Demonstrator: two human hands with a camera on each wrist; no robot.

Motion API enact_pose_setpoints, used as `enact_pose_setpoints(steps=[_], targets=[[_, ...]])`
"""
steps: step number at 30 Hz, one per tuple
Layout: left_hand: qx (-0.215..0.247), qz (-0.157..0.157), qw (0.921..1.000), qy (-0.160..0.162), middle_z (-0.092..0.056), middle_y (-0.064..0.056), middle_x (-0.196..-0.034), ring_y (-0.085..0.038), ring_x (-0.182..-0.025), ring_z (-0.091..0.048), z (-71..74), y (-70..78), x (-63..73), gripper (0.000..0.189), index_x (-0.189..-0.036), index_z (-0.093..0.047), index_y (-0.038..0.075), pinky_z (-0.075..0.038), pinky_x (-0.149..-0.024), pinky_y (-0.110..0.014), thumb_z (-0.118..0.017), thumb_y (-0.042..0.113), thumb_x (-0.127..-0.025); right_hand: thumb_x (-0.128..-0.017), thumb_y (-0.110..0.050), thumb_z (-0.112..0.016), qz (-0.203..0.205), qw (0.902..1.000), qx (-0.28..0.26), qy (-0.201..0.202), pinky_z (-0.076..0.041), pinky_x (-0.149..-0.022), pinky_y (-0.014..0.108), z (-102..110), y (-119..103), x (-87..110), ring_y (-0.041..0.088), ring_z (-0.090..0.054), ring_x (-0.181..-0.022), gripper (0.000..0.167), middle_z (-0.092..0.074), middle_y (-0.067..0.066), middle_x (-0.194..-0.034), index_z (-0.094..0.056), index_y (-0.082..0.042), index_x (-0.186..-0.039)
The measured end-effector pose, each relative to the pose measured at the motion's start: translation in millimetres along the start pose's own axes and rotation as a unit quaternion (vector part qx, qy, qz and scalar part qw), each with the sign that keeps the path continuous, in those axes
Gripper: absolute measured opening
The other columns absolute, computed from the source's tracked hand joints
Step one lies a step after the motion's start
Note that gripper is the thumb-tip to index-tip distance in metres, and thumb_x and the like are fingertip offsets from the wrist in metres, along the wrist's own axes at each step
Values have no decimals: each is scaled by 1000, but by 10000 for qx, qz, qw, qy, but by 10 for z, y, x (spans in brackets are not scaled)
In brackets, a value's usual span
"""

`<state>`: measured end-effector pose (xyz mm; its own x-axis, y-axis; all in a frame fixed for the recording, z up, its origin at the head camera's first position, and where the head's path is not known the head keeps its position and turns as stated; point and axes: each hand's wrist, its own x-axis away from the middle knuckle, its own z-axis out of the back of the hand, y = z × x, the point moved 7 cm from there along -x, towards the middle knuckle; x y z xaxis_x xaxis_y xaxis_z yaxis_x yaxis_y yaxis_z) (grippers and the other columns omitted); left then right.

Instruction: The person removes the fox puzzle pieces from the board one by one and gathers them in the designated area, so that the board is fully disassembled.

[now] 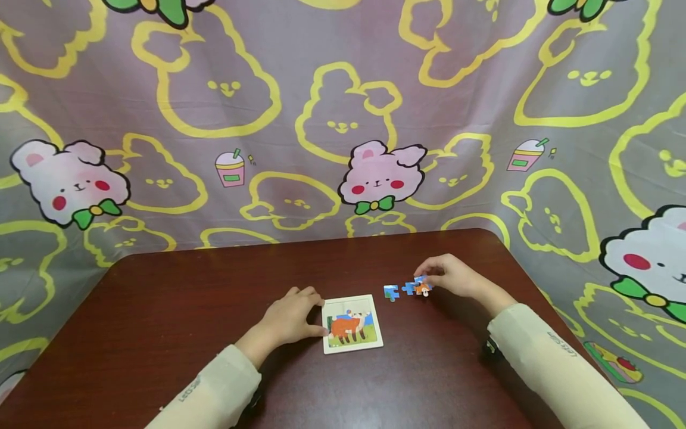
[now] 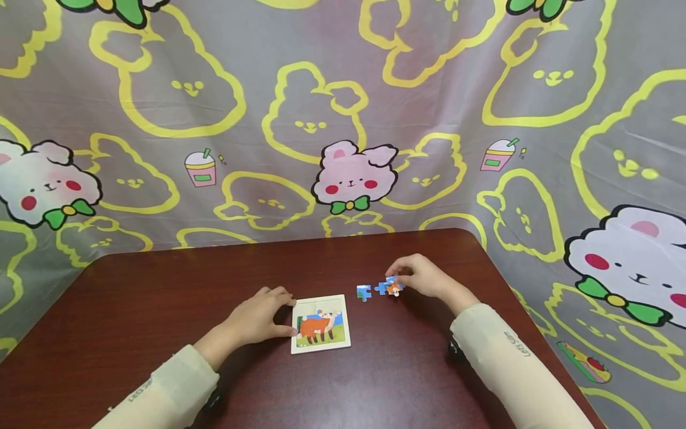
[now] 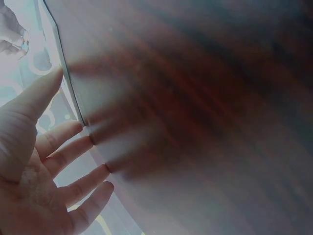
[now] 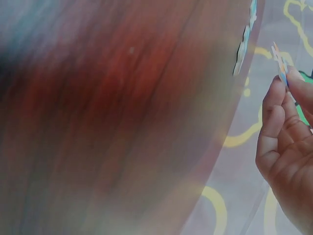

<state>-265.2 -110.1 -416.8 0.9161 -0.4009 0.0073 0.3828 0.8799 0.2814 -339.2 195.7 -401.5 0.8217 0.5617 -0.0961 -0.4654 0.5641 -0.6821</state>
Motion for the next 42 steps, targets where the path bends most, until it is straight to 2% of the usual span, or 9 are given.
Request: enact_pose_setpoints(steps=[9, 15, 22, 31, 42], targets=[[-11, 111, 9999, -56, -63, -1, -123, -26, -111, -55, -11, -23, 5, 56, -118, -70, 14, -53, -82, -50, -84, 47, -75, -91, -3, -68, -329, 9989, 325, -3, -48, -71, 26, 87, 159, 46, 12, -59, -78, 15, -72, 7, -93, -73, -3, -105], [-23, 106, 9999, -55, -63, -1, -122, -26, -111, -56, -3, -20, 2, 56, -118, -70, 14, -53, -81, -50, -84, 47, -75, -91, 1, -66, -438, 9985, 319, -24, -49, -68, 25, 99, 229, 61, 9, -58, -74, 16, -72, 7, -91, -73, -1, -105], [-19, 47, 10000, -35, -63, -1, -123, -27, -113, -56, 11, -11, 12, 55, -118, -70, 14, -53, -83, -50, -84, 46, -76, -90, 3, -66, -411, 9988, 270, -81, -49, -66, 25, 87, 279, 55, 10, -58, -72, 14, -72, 10, -89, -73, 1, -102], [-11, 2, 10000, -39, -63, -1, -123, -27, -113, -55, 9, -3, 12, 53, -118, -70, 14, -53, -83, -51, -83, 46, -77, -90, 4, -64, -398, 9983, 369, -203, -49, -65, 25, 62, 319, 39, 10, -58, -71, 13, -69, 6, -84, -71, 1, -100], [7, 8, 10000, -56, -62, -2, -124, -28, -113, -55, 8, 2, 16, 54, -118, -69, 14, -53, -82, -52, -83, 46, -77, -91, 2, -66, -469, 9976, 476, -162, -48, -66, 25, 69, 343, 24, 13, -58, -76, 12, -71, 9, -91, -70, 0, -101]])
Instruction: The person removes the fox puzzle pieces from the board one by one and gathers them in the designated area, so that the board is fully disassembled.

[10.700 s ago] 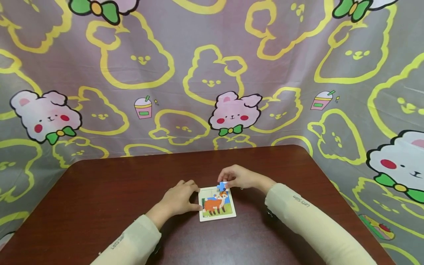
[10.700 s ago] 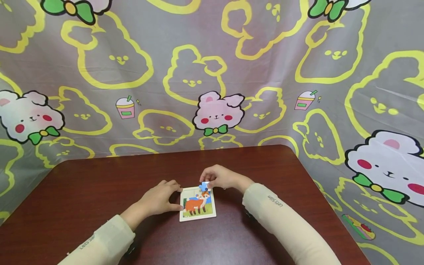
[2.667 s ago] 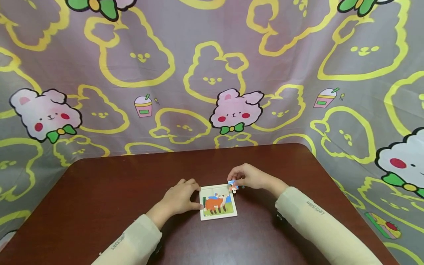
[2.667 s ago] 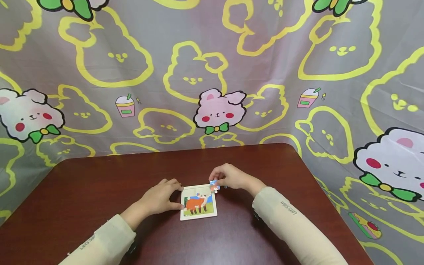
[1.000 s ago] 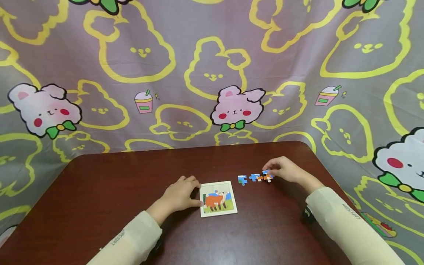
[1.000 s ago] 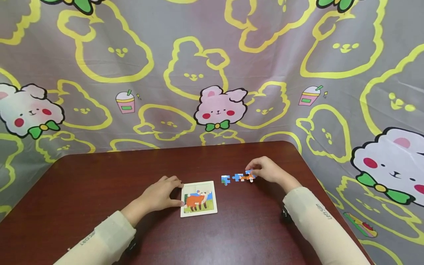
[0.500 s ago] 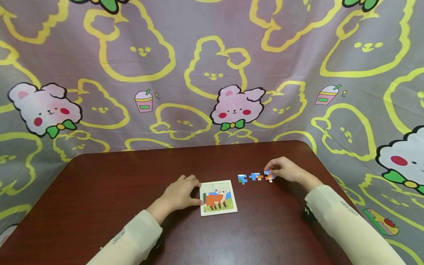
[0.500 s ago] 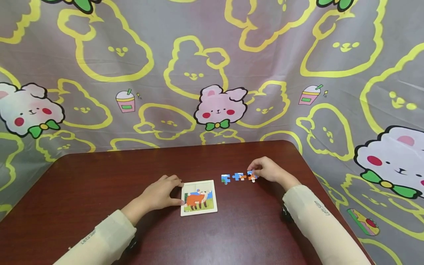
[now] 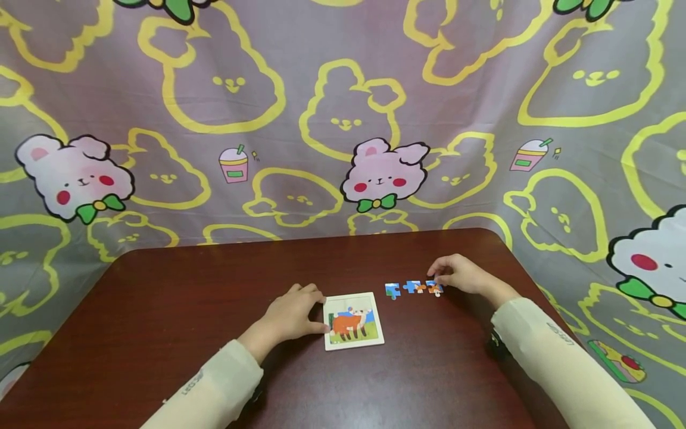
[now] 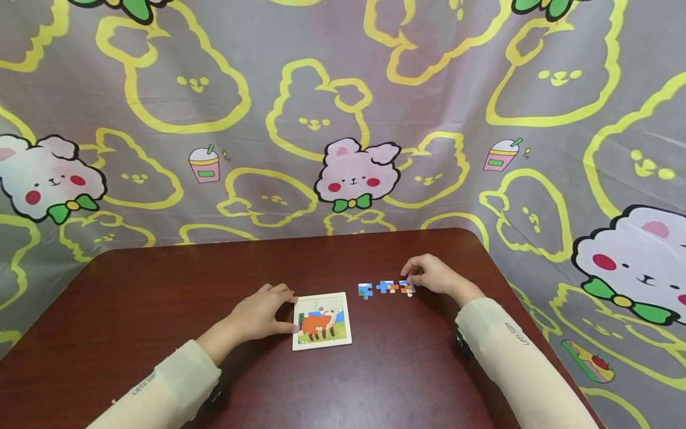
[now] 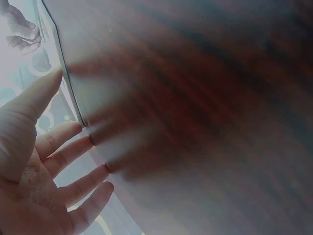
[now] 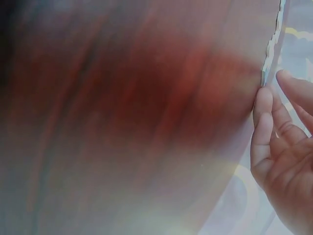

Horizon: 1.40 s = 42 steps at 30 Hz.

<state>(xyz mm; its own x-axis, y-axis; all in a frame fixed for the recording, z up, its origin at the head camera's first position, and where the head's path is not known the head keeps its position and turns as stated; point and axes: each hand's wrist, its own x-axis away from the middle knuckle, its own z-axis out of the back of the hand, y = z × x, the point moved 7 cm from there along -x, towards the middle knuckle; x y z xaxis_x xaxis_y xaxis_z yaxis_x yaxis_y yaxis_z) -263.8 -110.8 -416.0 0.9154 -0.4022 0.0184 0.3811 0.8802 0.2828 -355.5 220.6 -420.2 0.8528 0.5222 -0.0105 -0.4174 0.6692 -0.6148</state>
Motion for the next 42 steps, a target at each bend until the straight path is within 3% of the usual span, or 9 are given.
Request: enact_pose_setpoints(steps=[6, 12, 18, 23, 26, 32, 42], targets=[[5, -35, 10000, 26, -63, -2, -123, -28, -111, -56, 13, 5, -4, 53, -117, -70, 14, -53, -81, -51, -84, 46, -76, -91, -3, -68, 109, 9995, 253, 138, -49, -74, 29, 23, -62, 7, 14, -60, -84, 10, -73, 7, -96, -71, -3, -100], [50, -1, 10000, 8, -63, -2, -122, -28, -110, -56, 0, -1, 1, 54, -117, -70, 14, -53, -81, -50, -84, 45, -76, -92, -6, -67, 277, 9989, 381, 42, -48, -78, 34, -63, -292, -27, 15, -57, -87, 11, -71, 5, -98, -72, -5, -102], [67, 51, 10000, -49, -62, -2, -126, -28, -113, -55, -13, -14, 1, 53, -118, -69, 15, -53, -82, -52, -83, 46, -77, -93, -6, -67, 565, 9974, 331, -305, -49, -69, 28, -260, -614, -143, 11, -54, -78, 10, -68, 3, -94, -73, -6, -101], [53, 30, 10000, -46, -62, -2, -125, -28, -113, -56, 6, -14, -7, 54, -118, -70, 15, -53, -82, -52, -83, 47, -76, -92, -7, -68, 941, 9933, 385, -548, -51, -78, 28, -458, -904, -265, 11, -57, -85, 9, -68, 1, -94, -74, -6, -99], [48, 33, 10000, -79, -62, -2, -126, -28, -114, -56, 7, -16, -11, 54, -118, -70, 15, -53, -82, -52, -83, 47, -76, -92, -7, -68, 1046, 9916, 293, -696, -53, -77, 29, -570, -1039, -333, 10, -57, -84, 9, -67, 0, -93, -74, -6, -100], [45, 31, 9999, -118, -62, -2, -126, -28, -114, -56, 5, -16, -15, 55, -119, -69, 15, -53, -82, -51, -83, 48, -76, -90, -5, -69, 1387, 9862, 316, -849, -53, -79, 29, -769, -1242, -431, 5, -56, -82, 10, -66, -1, -90, -73, -5, -99], [-3, 9, 9999, -117, -63, -2, -122, -28, -111, -56, 3, -9, -20, 57, -118, -70, 15, -53, -81, -50, -84, 49, -74, -92, -9, -69, 1553, 9762, 242, -1494, -51, -78, 22, -1022, -1526, -510, 7, -60, -85, 12, -67, 3, -97, -73, -5, -103]])
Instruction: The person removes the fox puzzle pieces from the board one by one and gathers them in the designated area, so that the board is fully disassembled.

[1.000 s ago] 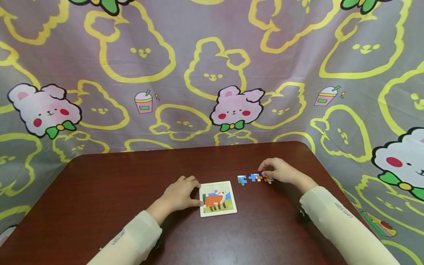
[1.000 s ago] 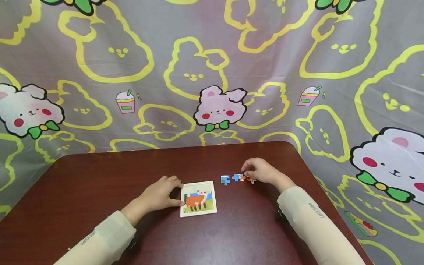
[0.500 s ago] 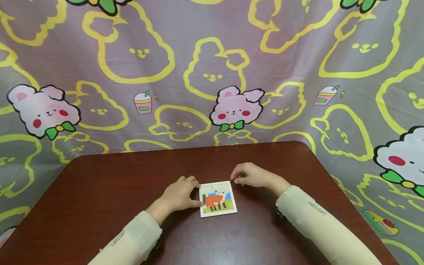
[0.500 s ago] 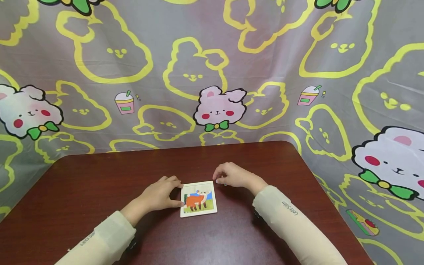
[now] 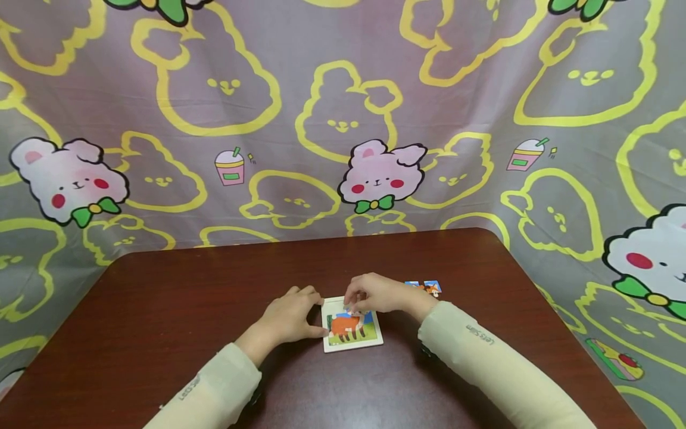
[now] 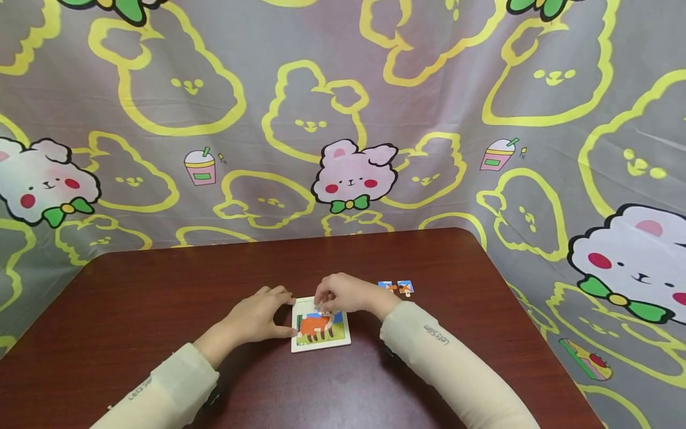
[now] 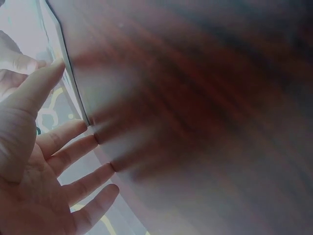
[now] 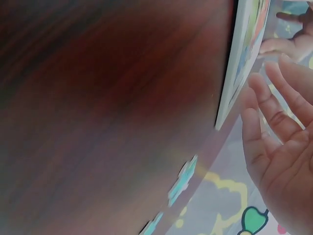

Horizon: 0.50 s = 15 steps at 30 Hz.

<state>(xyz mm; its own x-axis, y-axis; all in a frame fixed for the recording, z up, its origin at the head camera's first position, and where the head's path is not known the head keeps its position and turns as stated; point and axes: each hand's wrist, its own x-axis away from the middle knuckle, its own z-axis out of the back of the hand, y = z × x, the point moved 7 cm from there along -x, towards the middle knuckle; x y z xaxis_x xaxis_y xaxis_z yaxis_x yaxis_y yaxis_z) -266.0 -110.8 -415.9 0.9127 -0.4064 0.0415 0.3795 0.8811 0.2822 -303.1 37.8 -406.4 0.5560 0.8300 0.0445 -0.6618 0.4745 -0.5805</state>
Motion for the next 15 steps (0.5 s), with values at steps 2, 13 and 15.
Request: enact_pose_setpoints(steps=[2, 13, 15], targets=[[0, -8, 10000, 4, -63, -1, -121, -28, -110, -56, -1, 3, 2, 58, -118, -70, 15, -53, -80, -50, -84, 49, -74, -91, -9, -70, 16, 10000, 23, -65, -50, -78, 21, -27, -31, -31, 6, -59, -84, 13, -67, 3, -98, -73, -6, -103], [-32, 4, 10000, 32, -64, 1, -120, -27, -110, -57, -4, -10, -3, 57, -118, -70, 16, -53, -80, -50, -84, 49, -74, -92, -9, -69, -275, 9989, 166, -331, -50, -78, 20, -160, -50, -130, 3, -59, -82, 13, -63, 0, -99, -74, -10, -104], [-50, 5, 10000, 35, -64, 1, -120, -26, -110, -57, -6, -11, -3, 57, -118, -70, 16, -53, -79, -50, -84, 50, -74, -92, -9, -69, -338, 9986, 182, -375, -50, -78, 20, -177, -60, -134, 3, -58, -83, 13, -61, -1, -98, -73, -11, -105]])
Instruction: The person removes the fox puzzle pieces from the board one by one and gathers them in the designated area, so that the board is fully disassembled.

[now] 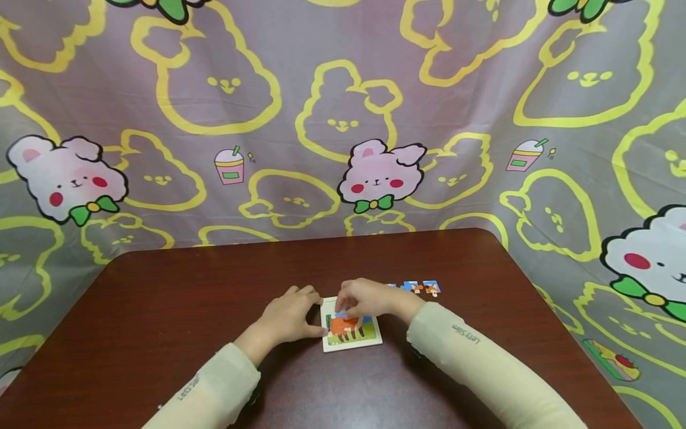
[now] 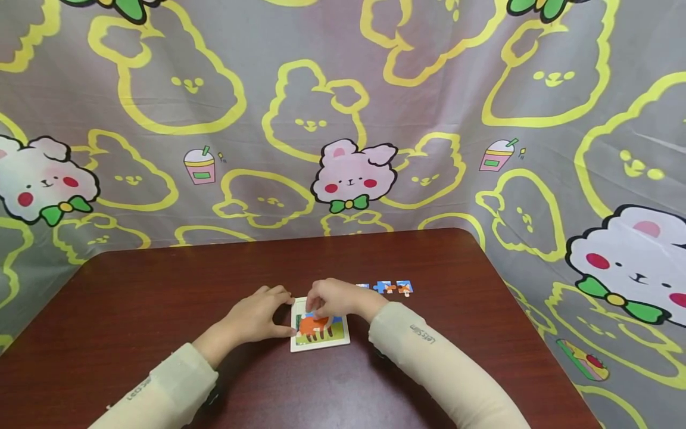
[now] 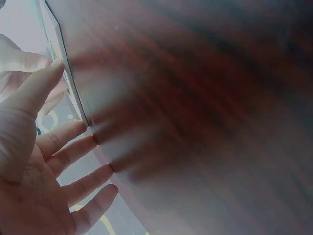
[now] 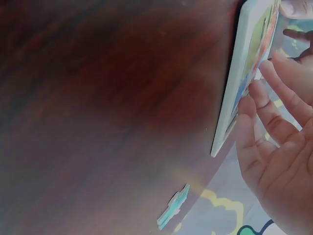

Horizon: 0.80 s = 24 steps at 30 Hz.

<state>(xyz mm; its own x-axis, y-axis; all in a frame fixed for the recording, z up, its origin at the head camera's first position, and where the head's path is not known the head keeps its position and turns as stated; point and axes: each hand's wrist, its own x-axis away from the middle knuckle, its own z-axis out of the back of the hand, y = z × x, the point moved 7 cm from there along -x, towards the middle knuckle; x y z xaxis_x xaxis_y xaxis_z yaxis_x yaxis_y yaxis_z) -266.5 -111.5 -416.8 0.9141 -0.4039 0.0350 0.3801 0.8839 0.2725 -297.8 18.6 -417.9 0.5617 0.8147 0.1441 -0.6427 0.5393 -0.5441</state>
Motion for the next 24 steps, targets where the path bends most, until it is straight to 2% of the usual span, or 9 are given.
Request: enact_pose_setpoints(steps=[7, 16, 24], targets=[[25, -6, 10000, -6, -63, 1, -119, -26, -109, -57, 5, 9, 1, 57, -118, -70, 16, -53, -77, -51, -84, 49, -74, -91, -6, -70, -72, 10000, 12, -52, -50, -79, 20, -42, -35, -34, 5, -57, -85, 13, -60, -1, -98, -72, -11, -103], [-29, 0, 10000, 9, -64, 1, -115, -25, -107, -57, 33, 35, 5, 57, -117, -70, 15, -54, -76, -50, -85, 49, -73, -89, 1, -69, -110, 9996, -223, -123, -53, -66, 18, -66, -39, -56, 7, -55, -83, 14, -58, 3, -98, -68, -7, -101], [-7, 14, 10000, 5, -64, 1, -118, -26, -109, -57, 36, 34, 1, 58, -117, -70, 14, -54, -78, -50, -85, 48, -73, -88, 1, -70, -19, 9999, -122, -50, -50, -71, 18, -67, -37, -59, 6, -52, -78, 16, -57, 2, -96, -66, -10, -98]])
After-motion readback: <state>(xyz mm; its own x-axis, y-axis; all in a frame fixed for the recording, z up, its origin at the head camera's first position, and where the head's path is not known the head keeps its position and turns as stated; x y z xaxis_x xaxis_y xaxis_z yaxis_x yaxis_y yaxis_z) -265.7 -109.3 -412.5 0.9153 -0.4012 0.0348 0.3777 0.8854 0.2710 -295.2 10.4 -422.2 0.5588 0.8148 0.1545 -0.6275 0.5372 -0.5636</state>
